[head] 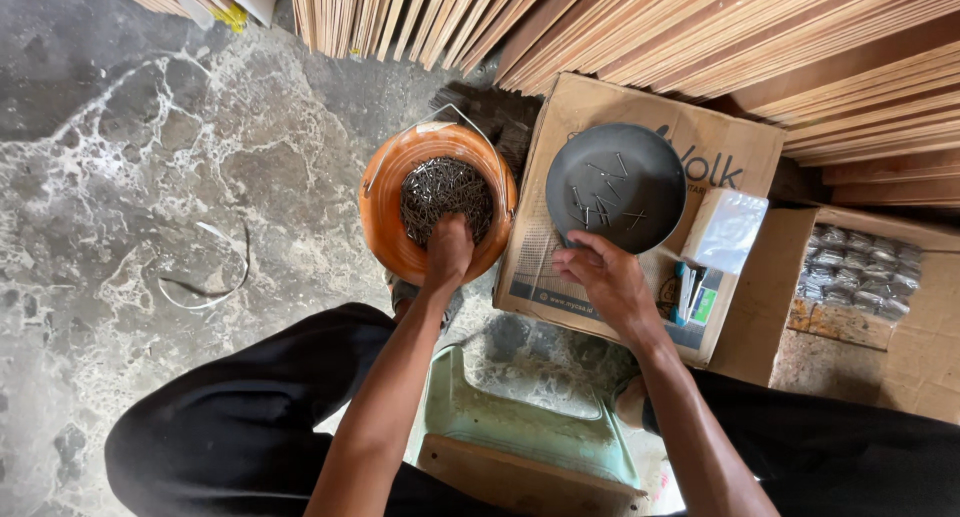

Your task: The person sits on a low stool and transfers small metal nails from an orange bucket into a black pan placed on a cardboard box. They use both hands to scoop and place the nails, continuing the process until the pan is filled.

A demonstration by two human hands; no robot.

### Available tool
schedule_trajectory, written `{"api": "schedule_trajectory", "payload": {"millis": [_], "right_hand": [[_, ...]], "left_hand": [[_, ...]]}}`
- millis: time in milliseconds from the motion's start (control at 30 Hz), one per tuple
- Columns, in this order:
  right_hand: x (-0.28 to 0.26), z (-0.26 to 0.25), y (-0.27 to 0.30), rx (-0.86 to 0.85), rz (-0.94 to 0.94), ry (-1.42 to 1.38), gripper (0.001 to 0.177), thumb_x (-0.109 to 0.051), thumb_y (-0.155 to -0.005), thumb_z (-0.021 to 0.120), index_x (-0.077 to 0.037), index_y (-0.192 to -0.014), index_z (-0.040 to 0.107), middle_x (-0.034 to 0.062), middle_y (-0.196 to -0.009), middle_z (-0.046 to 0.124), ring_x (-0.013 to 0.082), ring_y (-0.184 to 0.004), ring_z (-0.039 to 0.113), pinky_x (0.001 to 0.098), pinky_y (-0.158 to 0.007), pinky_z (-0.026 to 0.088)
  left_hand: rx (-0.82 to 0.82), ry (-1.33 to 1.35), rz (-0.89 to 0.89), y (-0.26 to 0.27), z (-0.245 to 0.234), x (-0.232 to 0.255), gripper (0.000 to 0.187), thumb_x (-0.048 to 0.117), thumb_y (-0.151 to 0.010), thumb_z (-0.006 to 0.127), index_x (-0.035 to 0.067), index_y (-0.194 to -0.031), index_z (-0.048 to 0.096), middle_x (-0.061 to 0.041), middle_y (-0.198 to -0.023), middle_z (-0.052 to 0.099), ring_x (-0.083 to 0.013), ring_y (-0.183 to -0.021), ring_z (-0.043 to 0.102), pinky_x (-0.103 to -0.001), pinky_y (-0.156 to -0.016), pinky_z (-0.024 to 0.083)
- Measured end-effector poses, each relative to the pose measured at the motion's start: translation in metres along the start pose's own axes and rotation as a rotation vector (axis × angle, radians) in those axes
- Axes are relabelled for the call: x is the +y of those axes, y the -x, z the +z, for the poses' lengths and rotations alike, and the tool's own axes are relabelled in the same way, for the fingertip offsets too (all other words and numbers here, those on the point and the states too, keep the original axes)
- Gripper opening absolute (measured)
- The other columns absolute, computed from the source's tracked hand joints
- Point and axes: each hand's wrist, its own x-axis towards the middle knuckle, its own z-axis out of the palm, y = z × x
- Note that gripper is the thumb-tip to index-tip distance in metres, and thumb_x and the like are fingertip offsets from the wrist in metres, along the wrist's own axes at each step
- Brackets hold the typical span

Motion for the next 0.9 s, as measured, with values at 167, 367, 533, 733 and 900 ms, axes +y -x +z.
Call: {"api": "schedule_trajectory", "payload": {"millis": [167,367,533,733,900], "right_hand": [[-0.001,0.004,0.006,-0.02,-0.045,0.033,0.035,-0.002,-0.085,0.056,0.008,-0.118,0.052,0.0302,-0.102,0.061,0.0317,-0.091,0.064,0.0379,-0.081,0.054],[-0.024,0.015,0.02,0.054,-0.061,-0.067,0.035,-0.013,-0.09,0.05,0.007,-0.119,0.052,0.0264,-0.104,0.061,0.0299,-0.093,0.063,0.0414,-0.084,0.052],[0.011,-0.004,-0.004,0.148,-0.085,-0.346,0.032,-0.013,-0.093,0.048,0.008,-0.116,0.054,0.0239,-0.099,0.062,0.0248,-0.088,0.063,0.0402,-0.078,0.055],[0.018,-0.019,-0.013,0.212,-0.101,-0.495,0.024,-0.01,-0.091,0.052,0.005,-0.111,0.056,0.0169,-0.091,0.064,0.0218,-0.078,0.066,0.0337,-0.067,0.058],[0.005,-0.023,-0.009,0.238,-0.112,-0.249,0.034,-0.008,-0.094,0.042,0.011,-0.122,0.042,0.0292,-0.114,0.053,0.0332,-0.108,0.056,0.0426,-0.094,0.046]], "left_hand": [[0.251,0.596,0.017,0.011,-0.033,0.066,0.008,0.011,-0.086,0.056,0.009,-0.09,0.049,0.0,-0.085,0.048,-0.0086,-0.081,0.054,-0.02,-0.074,0.046],[0.563,0.029,0.564,0.054,-0.068,0.171,0.007,0.007,-0.086,0.059,0.009,-0.093,0.06,-0.004,-0.081,0.052,-0.0154,-0.072,0.055,-0.025,-0.064,0.048],[0.669,-0.071,0.843,0.07,-0.06,0.192,0.012,0.005,-0.087,0.055,0.009,-0.097,0.06,-0.007,-0.093,0.057,-0.0164,-0.081,0.054,-0.028,-0.07,0.044],[0.447,0.03,0.922,0.045,-0.056,0.165,0.042,0.024,-0.093,0.046,0.024,-0.134,0.039,-0.015,-0.114,0.049,-0.0188,-0.07,0.048,-0.033,-0.063,0.044],[0.302,0.221,0.119,0.011,-0.081,0.095,0.023,0.004,-0.089,0.049,0.006,-0.112,0.054,-0.014,-0.101,0.056,-0.0309,-0.092,0.06,-0.039,-0.074,0.052]]}}
